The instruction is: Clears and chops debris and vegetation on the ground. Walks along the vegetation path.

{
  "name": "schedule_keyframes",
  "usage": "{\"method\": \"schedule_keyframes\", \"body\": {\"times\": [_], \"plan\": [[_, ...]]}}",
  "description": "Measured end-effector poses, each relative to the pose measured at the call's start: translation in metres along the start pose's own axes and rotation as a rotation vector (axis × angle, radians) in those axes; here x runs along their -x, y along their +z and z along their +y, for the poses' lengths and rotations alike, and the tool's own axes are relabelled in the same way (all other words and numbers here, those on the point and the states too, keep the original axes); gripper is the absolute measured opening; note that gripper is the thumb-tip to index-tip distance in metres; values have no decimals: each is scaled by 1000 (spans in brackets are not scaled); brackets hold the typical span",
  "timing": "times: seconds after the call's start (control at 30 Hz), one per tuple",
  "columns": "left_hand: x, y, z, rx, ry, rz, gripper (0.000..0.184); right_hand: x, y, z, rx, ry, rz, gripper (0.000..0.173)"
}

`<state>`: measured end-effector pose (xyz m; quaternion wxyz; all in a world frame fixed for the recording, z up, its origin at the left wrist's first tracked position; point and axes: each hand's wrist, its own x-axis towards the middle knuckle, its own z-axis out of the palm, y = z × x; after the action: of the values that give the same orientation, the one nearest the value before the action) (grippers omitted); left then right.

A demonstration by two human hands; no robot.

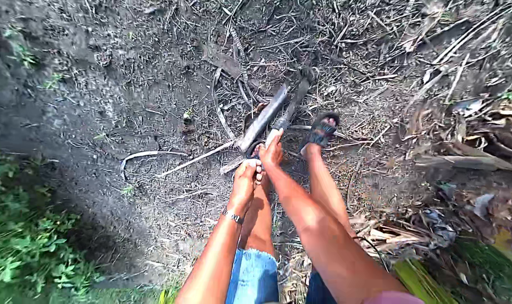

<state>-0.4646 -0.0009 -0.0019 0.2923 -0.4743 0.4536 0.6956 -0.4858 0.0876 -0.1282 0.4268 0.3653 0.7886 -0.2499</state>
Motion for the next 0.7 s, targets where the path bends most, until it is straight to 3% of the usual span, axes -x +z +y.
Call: {"method": "schedule_keyframes", "body": {"times": [0.1,0.17,0.3,0.47,0.57,0.7], "plan": [[-3,-8,0,-47,15,-50,26,-6,-3,-15,-60,16,-13,104],[-5,-4,3,-43,-2,-58,24,-3,-31,-9,-61,-41,-30,106],[-22,46,21,23,-68,-69,22,-6,-159,19,-135,-204,-140,102],[-62,131,43,-116,-110,-127,24,-55,-320,12,-183,-57,-322,83],[-101,176,46,-254,-154,-105,34,-90,-372,-1,-203,-27,-393,77],[-147,221,47,-277,-230,12,39,-111,-397,-5,-220,-42,-478,75]]}}
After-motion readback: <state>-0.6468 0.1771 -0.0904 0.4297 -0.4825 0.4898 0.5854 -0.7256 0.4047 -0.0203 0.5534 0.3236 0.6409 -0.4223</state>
